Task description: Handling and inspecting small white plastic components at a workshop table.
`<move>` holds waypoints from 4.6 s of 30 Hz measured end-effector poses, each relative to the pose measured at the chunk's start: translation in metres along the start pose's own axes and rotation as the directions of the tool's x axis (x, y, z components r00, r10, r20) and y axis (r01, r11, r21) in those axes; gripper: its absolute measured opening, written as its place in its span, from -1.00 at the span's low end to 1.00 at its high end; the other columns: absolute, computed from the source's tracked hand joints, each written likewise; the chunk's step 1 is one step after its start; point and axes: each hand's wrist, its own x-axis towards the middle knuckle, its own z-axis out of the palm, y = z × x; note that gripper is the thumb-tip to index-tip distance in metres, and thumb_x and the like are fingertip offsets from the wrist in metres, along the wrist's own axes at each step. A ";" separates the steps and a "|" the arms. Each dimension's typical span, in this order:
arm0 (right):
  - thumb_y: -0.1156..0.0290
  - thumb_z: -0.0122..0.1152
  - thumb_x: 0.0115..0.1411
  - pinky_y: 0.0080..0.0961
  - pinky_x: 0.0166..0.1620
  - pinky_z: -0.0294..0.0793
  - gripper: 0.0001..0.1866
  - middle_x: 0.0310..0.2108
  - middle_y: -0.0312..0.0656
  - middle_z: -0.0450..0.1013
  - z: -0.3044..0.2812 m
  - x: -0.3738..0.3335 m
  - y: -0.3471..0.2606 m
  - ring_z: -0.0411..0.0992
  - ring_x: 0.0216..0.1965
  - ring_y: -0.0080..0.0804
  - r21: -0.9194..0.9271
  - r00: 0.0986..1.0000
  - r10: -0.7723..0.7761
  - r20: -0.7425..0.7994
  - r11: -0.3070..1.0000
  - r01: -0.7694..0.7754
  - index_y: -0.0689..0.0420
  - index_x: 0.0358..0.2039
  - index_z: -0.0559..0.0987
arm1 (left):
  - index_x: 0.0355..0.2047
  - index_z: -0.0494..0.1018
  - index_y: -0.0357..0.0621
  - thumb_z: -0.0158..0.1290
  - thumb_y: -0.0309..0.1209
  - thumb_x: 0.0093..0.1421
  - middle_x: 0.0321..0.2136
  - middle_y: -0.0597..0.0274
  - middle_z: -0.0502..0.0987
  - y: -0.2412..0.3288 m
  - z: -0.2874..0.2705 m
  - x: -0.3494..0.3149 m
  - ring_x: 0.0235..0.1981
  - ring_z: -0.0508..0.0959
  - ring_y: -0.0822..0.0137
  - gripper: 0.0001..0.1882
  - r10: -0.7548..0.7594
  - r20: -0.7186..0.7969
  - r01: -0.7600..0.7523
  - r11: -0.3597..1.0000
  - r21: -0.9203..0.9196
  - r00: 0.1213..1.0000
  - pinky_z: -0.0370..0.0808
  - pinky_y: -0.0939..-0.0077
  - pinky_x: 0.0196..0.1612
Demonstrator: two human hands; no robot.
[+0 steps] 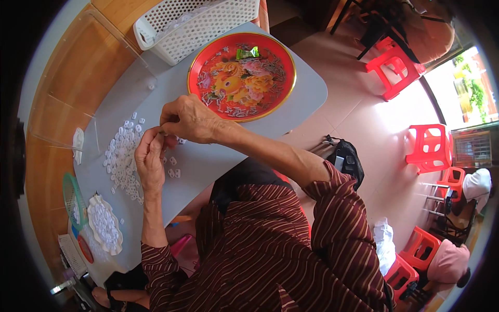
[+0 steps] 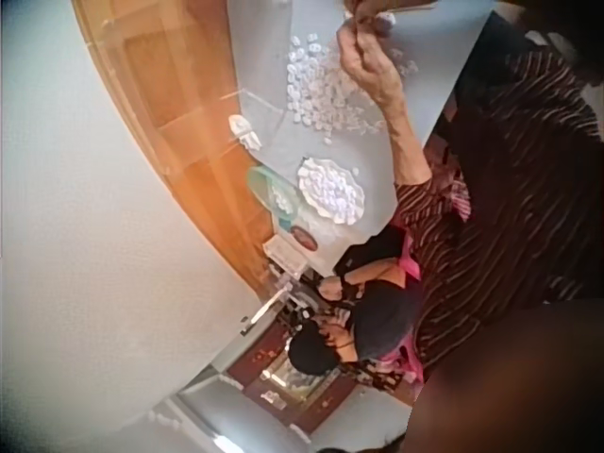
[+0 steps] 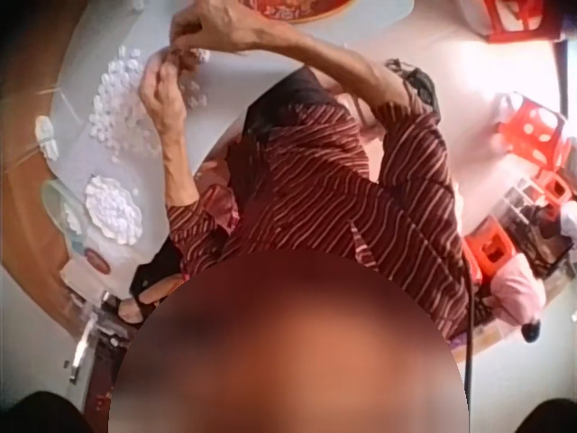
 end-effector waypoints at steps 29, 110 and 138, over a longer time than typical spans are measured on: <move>0.48 0.20 -0.01 -0.50 -0.38 0.44 -0.85 -0.56 -0.15 0.51 -0.122 -0.040 0.016 0.46 -0.52 -0.45 -0.513 0.998 0.029 0.050 0.858 0.001 0.23 -0.39 0.60 | -0.43 0.40 -0.27 -0.13 -0.46 0.15 -0.60 0.28 0.44 0.000 0.008 -0.006 -0.43 0.41 0.47 -0.85 -0.064 -0.019 0.064 0.998 -0.019 0.998 0.33 0.58 -0.28; 0.49 0.25 -0.06 -0.30 -0.27 0.48 -0.89 -0.52 0.01 0.50 -0.112 -0.038 0.010 0.50 -0.39 -0.12 -0.688 0.983 0.171 0.073 0.722 -0.074 0.26 -0.49 0.60 | -0.43 0.41 -0.18 -0.14 -0.41 0.17 -0.55 0.35 0.44 0.006 0.014 -0.009 -0.55 0.29 0.62 -0.84 -0.062 0.049 0.053 0.986 0.160 0.997 0.17 0.73 -0.50; 0.52 0.13 0.02 -0.24 -0.28 0.50 -0.88 -0.51 0.10 0.49 -0.094 -0.040 0.000 0.51 -0.41 -0.05 -0.864 0.984 0.171 0.043 0.502 -0.050 0.26 -0.44 0.60 | -0.45 0.42 -0.18 -0.12 -0.39 0.17 -0.56 0.38 0.44 0.009 0.017 -0.010 -0.55 0.29 0.64 -0.84 -0.073 0.050 0.063 0.981 0.185 0.996 0.17 0.74 -0.50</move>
